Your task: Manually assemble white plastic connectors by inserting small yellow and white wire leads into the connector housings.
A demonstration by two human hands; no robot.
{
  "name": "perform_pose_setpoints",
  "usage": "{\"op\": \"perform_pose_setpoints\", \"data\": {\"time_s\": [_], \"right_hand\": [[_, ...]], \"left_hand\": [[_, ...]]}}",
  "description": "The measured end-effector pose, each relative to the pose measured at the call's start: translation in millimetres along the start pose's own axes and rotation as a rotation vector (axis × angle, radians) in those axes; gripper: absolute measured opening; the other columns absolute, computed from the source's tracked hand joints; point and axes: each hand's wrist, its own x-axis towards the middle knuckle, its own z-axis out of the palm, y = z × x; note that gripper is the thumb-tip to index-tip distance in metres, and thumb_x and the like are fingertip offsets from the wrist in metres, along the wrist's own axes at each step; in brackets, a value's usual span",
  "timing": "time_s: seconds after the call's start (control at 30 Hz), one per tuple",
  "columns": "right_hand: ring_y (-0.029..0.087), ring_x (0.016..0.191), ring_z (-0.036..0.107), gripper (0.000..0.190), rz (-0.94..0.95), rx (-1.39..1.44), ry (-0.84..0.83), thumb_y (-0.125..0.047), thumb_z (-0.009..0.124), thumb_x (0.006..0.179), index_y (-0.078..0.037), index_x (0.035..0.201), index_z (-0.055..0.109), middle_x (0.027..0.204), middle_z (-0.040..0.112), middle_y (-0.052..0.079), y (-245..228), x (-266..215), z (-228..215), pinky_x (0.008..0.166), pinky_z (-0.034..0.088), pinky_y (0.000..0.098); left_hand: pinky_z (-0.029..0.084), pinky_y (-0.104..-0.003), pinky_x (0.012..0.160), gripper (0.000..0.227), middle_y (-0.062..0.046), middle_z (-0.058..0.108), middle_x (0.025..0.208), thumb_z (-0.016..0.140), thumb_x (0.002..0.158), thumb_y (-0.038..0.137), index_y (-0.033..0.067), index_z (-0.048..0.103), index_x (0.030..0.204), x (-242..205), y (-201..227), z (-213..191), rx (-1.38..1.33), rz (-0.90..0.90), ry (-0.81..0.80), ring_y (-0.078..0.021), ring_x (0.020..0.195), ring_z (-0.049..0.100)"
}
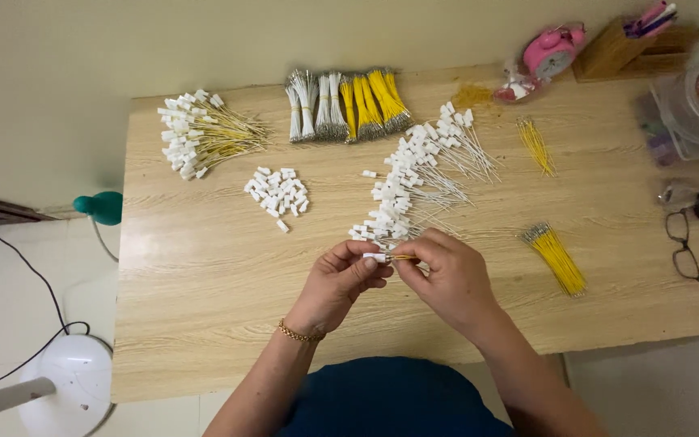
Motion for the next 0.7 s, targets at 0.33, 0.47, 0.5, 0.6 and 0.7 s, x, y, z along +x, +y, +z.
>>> {"op": "perform_pose_setpoints", "data": {"time_s": [0.33,0.47,0.5,0.6,0.7], "right_hand": [[0.032,0.074,0.069,0.011,0.215,0.283,-0.136,-0.011,0.069,0.092,-0.006,0.1,0.075,0.078,0.069,0.018,5,-1,13,0.073,0.055,0.0437],[0.029,0.075,0.071,0.011,0.184,0.18,-0.124,-0.016,0.072,0.09,-0.009,0.098,0.074,0.078,0.069,0.013,11,-2,20,0.071,0.056,0.0404],[0.029,0.077,0.072,0.01,0.149,0.107,-0.127,-0.018,0.073,0.089,-0.012,0.097,0.073,0.078,0.069,0.012,13,-3,21,0.069,0.056,0.0395],[0.03,0.076,0.072,0.009,0.111,0.026,-0.14,-0.022,0.073,0.09,-0.015,0.096,0.071,0.076,0.068,0.01,27,-5,31,0.068,0.056,0.0413],[0.032,0.073,0.07,0.009,0.136,0.04,-0.18,-0.022,0.072,0.089,-0.014,0.093,0.07,0.075,0.067,0.011,34,-8,40,0.065,0.054,0.0427]], "left_hand": [[0.065,-0.033,0.077,0.025,-0.017,0.075,0.098,0.07,0.094,0.006,-0.0001,0.065,0.117,1,1,-10,0.001,-0.003,0.025,-0.0266,0.09,0.077],[0.065,-0.033,0.078,0.024,-0.018,0.075,0.097,0.071,0.094,0.006,-0.0012,0.066,0.116,3,-4,-12,0.046,-0.009,0.038,-0.0272,0.09,0.078],[0.065,-0.033,0.079,0.024,-0.017,0.075,0.096,0.072,0.094,0.006,-0.0012,0.066,0.116,3,-6,-12,0.064,-0.008,0.043,-0.027,0.09,0.078],[0.066,-0.032,0.078,0.024,-0.016,0.075,0.095,0.072,0.094,0.007,-0.0021,0.066,0.115,3,-6,-13,0.105,-0.019,0.056,-0.0245,0.088,0.077],[0.065,-0.032,0.078,0.023,-0.015,0.075,0.094,0.072,0.094,0.007,-0.0021,0.066,0.114,3,-13,-18,0.103,-0.032,0.067,-0.0238,0.088,0.077]]}}
